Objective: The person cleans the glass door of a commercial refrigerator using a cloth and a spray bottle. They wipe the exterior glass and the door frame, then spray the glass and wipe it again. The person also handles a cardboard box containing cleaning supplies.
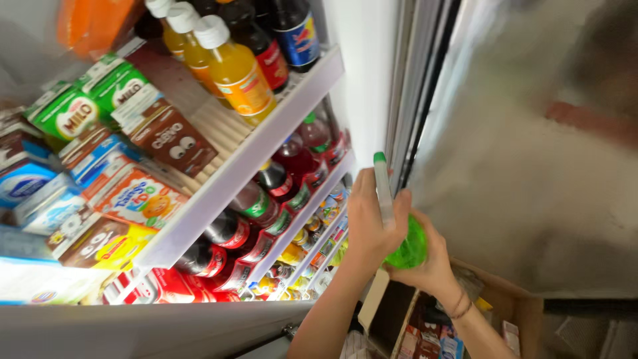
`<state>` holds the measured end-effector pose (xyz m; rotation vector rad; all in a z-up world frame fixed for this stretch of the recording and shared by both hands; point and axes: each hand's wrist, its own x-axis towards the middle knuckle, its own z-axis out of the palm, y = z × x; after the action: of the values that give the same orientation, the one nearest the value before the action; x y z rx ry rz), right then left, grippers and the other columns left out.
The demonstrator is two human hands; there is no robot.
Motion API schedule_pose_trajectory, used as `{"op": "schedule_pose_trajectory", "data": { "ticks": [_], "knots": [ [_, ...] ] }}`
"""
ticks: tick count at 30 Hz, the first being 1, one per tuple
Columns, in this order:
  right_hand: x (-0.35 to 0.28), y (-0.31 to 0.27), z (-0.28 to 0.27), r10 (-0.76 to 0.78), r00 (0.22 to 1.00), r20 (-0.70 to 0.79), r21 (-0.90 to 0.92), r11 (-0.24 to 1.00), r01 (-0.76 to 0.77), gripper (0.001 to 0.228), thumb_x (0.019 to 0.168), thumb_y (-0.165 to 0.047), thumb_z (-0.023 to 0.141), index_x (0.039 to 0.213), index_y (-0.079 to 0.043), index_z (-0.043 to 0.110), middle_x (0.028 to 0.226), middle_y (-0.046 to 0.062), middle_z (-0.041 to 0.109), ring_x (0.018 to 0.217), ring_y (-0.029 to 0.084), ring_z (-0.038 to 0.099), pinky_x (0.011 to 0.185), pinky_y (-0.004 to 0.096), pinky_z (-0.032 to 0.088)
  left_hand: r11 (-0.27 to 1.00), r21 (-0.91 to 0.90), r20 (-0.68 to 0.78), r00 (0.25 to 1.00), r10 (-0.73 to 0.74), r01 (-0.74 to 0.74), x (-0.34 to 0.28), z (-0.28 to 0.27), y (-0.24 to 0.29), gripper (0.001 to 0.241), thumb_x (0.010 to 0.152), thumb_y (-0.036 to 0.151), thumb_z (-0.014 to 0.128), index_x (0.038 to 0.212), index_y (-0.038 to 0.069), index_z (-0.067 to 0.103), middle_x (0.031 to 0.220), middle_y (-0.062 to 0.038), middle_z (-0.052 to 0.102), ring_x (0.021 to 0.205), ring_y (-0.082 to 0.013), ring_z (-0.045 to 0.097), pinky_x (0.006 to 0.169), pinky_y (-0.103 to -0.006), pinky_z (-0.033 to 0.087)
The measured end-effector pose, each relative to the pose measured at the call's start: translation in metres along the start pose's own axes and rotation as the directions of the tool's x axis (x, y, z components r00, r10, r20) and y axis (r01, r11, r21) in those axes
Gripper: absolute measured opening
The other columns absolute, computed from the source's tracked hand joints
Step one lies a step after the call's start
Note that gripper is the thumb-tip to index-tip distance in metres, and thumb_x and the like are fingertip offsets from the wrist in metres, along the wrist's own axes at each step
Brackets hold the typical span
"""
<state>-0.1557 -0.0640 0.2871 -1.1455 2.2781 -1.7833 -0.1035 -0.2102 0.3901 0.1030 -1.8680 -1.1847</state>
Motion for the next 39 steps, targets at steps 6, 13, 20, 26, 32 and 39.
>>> {"op": "schedule_pose_trajectory", "data": {
  "ticks": [6,13,20,26,32,39],
  "knots": [
    [0.078,-0.004,0.039,-0.110,0.980,0.163,0.113,0.989,0.092,0.102,0.055,-0.014,0.092,0.146,-0.004,0.048,0.119,0.007,0.068,0.109,0.016,0.065,0.096,0.033,0.053,0.990,0.130,-0.185,0.982,-0.032,0.056,0.047,-0.037,-0.023,0.032,0.091,0.018,0.066,0.113,-0.004,0.059,0.101,-0.022,0.061,0.091,-0.0420,0.063,0.079,-0.0479,0.051],
    [0.074,-0.003,0.070,-0.086,0.950,0.300,0.171,0.985,0.035,0.100,0.055,-0.015,0.093,0.144,-0.005,0.049,0.111,0.005,0.070,0.102,0.012,0.067,0.090,0.030,0.055,0.973,0.203,-0.266,0.963,-0.055,0.112,0.028,-0.067,-0.027,0.029,0.089,0.017,0.067,0.104,-0.003,0.054,0.094,-0.020,0.054,0.086,-0.0399,0.056,0.073,-0.0498,0.046],
    [0.052,-0.017,0.095,-0.148,0.875,0.461,0.248,0.968,0.033,0.106,0.048,-0.016,0.094,0.143,-0.003,0.049,0.119,0.008,0.069,0.108,0.016,0.066,0.093,0.033,0.055,0.944,0.276,-0.406,0.912,-0.055,0.180,-0.014,-0.109,-0.004,0.027,0.091,0.014,0.066,0.107,-0.004,0.055,0.093,-0.020,0.051,0.083,-0.0391,0.054,0.071,-0.0479,0.044],
    [0.039,-0.034,0.116,-0.220,0.842,0.492,0.282,0.956,0.085,0.110,0.050,-0.015,0.095,0.146,-0.002,0.044,0.126,0.010,0.067,0.114,0.018,0.064,0.097,0.034,0.052,0.912,0.349,-0.432,0.901,-0.046,0.214,-0.029,-0.136,0.018,0.023,0.093,0.015,0.065,0.102,-0.002,0.052,0.092,-0.018,0.049,0.082,-0.0369,0.051,0.072,-0.0474,0.041],
    [0.041,-0.055,0.112,-0.118,0.881,0.459,0.222,0.975,0.015,0.106,0.048,-0.016,0.094,0.143,-0.005,0.048,0.112,0.008,0.072,0.100,0.017,0.070,0.087,0.034,0.057,0.933,0.317,-0.385,0.922,-0.036,0.169,-0.015,-0.137,0.038,0.028,0.090,0.017,0.066,0.103,-0.003,0.051,0.091,-0.019,0.047,0.082,-0.0372,0.050,0.072,-0.0473,0.042],
    [0.055,-0.052,0.078,-0.115,0.993,0.013,0.087,0.990,0.114,0.096,0.055,-0.017,0.091,0.141,-0.004,0.049,0.113,0.008,0.070,0.101,0.017,0.069,0.088,0.032,0.056,0.995,0.095,-0.121,0.991,0.047,-0.036,0.042,-0.084,0.010,0.036,0.090,0.023,0.067,0.113,-0.004,0.059,0.101,-0.023,0.061,0.094,-0.0429,0.062,0.081,-0.0483,0.051]
  ]
}}
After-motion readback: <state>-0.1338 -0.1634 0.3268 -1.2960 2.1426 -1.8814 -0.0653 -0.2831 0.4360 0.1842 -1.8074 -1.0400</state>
